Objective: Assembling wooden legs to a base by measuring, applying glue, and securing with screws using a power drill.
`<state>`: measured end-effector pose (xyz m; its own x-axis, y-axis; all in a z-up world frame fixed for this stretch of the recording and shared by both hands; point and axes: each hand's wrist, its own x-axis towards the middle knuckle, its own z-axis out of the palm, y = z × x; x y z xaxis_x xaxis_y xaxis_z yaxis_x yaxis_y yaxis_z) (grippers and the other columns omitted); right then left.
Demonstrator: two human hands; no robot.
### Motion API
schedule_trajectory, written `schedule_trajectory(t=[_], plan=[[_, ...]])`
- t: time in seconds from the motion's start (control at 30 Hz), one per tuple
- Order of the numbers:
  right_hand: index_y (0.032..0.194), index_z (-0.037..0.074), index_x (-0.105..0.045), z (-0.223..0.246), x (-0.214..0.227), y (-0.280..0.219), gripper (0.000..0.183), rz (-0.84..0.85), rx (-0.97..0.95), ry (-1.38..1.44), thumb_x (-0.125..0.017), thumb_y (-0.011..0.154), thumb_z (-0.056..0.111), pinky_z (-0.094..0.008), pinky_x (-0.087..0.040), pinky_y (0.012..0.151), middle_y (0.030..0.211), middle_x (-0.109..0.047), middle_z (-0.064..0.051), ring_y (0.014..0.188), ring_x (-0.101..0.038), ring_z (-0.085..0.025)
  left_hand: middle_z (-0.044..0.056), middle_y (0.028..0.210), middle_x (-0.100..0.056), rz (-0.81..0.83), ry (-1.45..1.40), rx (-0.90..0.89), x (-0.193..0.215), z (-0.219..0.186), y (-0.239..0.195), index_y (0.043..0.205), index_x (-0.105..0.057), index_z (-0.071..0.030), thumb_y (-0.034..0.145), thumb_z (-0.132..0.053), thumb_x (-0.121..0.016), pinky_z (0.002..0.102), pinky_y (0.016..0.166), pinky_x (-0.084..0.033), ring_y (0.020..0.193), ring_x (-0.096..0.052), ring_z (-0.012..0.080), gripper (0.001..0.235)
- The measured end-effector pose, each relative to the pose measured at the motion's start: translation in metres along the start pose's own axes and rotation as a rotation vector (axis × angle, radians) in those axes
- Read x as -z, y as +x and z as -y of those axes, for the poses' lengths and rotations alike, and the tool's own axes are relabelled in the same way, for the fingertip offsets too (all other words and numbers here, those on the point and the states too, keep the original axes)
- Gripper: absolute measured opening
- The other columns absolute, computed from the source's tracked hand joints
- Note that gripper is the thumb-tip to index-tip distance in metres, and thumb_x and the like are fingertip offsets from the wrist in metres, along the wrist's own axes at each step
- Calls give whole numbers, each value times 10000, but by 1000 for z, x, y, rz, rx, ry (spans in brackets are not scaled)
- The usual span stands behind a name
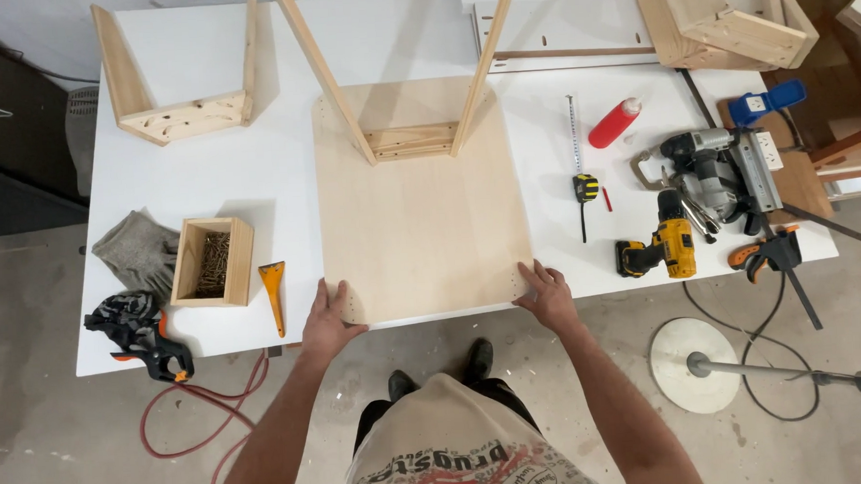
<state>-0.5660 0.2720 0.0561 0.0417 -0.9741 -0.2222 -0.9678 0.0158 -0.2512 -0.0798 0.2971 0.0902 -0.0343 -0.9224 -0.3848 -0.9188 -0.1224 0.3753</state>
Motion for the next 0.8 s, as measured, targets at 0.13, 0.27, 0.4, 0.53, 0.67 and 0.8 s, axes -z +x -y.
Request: schedule_trajectory(t=[0.13,0.27,0.4,0.53,0.67,0.8], plan=[[1581,400,-411,0,0,-2,815,0,20,-44,-780,860,493,-445,-498,1149,1601,-466,-49,1454,-451,-363,236,1694,-99,8,-25,6,-4,2,2,1654,-216,-246,785,-570,-823,369,1257,-330,1553,-251,358,1109],[1604,388,-368,2,3,-3,789,36,25,-59,-719,909,514,-469,-501,1128,1623,-422,-54,1472,-415,-364,230,1699,-100,-30,-55,31,-7,-1,1,1652,-227,-264,769,-527,-841,377,1258,-330,1547,-259,370,1108],[1553,329,-468,12,32,-1,837,86,0,153,-821,821,529,-512,-488,1140,1592,-454,-110,1448,-435,-419,182,1714,-117,-62,-92,78,-7,-4,-2,1642,-265,-311,730,-497,-871,352,1258,-323,1545,-283,323,1111],[1421,220,-632,-38,27,64,644,-147,-133,381,-797,854,477,-495,-532,1079,1479,-566,-127,1317,-576,-395,223,1702,-156,-137,-144,90,-20,-17,-7,1636,-313,-264,727,-405,-874,384,1243,-349,1519,-326,370,1077],[1443,32,-486,-74,56,131,721,-602,-308,396,-840,877,304,-550,-515,1040,1364,-495,-244,1241,-559,-438,269,1642,-261,-311,-152,146,-51,-25,-15,1618,-377,-209,761,-345,-871,407,1184,-426,1458,-419,410,999],[1559,58,-327,-89,80,171,913,-347,-445,459,-798,899,476,-611,-507,1035,1420,-452,-268,1303,-519,-465,216,1668,-246,-259,-226,314,-63,-43,-35,1628,-358,-235,835,-381,-805,401,1158,-465,1476,-413,362,922]])
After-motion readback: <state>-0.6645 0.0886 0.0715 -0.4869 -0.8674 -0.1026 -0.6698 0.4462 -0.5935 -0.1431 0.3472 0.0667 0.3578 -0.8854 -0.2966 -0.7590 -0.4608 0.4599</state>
